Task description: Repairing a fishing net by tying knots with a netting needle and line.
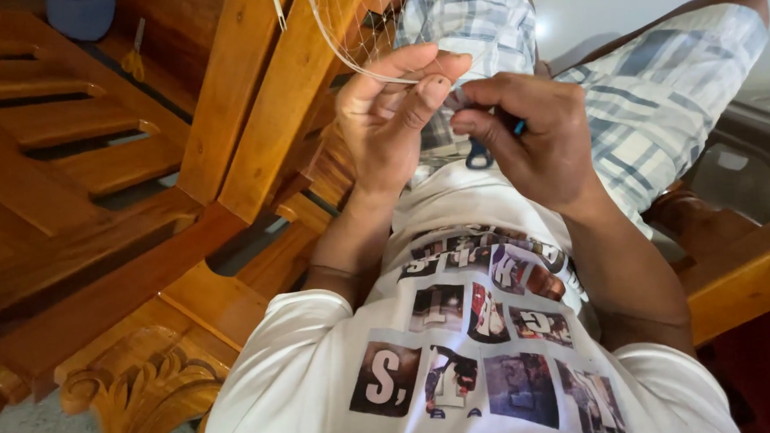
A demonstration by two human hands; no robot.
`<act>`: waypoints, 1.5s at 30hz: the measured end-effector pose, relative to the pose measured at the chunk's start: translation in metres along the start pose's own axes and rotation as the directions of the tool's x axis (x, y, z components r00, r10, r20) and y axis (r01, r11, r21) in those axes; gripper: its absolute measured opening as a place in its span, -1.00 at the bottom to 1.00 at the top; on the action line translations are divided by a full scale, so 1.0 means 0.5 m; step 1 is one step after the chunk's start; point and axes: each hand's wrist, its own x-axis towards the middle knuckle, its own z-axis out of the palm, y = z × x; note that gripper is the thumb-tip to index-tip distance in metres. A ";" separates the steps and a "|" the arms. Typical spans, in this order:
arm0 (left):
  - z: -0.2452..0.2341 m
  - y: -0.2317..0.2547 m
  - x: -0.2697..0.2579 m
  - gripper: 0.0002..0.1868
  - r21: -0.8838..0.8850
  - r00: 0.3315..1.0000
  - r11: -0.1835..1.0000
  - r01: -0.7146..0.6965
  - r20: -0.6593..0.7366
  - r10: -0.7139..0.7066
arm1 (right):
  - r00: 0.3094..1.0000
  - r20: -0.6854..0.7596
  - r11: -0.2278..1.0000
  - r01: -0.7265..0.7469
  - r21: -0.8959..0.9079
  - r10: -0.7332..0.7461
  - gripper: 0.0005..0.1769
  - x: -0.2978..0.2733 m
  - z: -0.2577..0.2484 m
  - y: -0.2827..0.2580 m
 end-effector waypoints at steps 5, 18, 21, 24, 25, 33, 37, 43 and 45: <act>0.001 -0.011 0.001 -0.75 -0.110 1.000 0.994 -0.002 -0.011 0.001 | 0.986 -0.111 0.988 0.113 -0.109 -0.125 -0.76 0.003 0.003 0.006; 0.003 -0.014 0.004 -0.76 -0.113 1.000 0.994 -0.004 0.005 0.004 | 0.961 -0.150 0.958 0.198 -0.206 -0.231 -0.75 0.006 0.010 0.019; -0.002 -0.022 0.004 -0.77 -0.118 0.999 0.993 -0.021 0.021 0.024 | 0.963 -0.157 0.958 0.182 -0.220 -0.219 -0.75 0.000 0.015 0.033; -0.008 -0.031 0.004 -0.79 -0.116 0.996 0.992 -0.045 0.066 0.053 | 0.931 -0.172 0.908 0.253 -0.333 -0.322 -0.63 -0.015 0.014 0.059; -0.010 -0.036 0.001 -0.75 0.079 0.988 0.997 -0.005 -0.152 0.017 | 0.957 -0.130 0.926 0.206 -0.316 -0.257 -0.80 -0.025 0.007 0.059; -0.143 0.065 0.132 -0.82 -0.124 0.923 0.936 -0.331 -0.251 0.293 | 0.986 0.128 0.822 0.158 -0.547 -0.104 -0.88 -0.095 0.103 0.237; -0.172 0.141 0.165 -0.79 -0.118 0.910 0.924 -0.365 -0.256 0.326 | 0.946 0.323 0.648 0.230 -0.726 0.027 -0.86 -0.146 0.168 0.306; -0.211 0.166 0.191 -0.77 -0.185 0.927 0.921 -0.344 -0.221 0.302 | 0.893 0.425 0.746 0.178 -0.642 0.152 -0.96 -0.122 0.147 0.288; -0.214 0.162 0.197 -0.77 -0.212 0.936 0.922 -0.326 -0.209 0.283 | 0.869 0.458 0.761 0.167 -0.627 0.187 -0.88 -0.089 0.131 0.250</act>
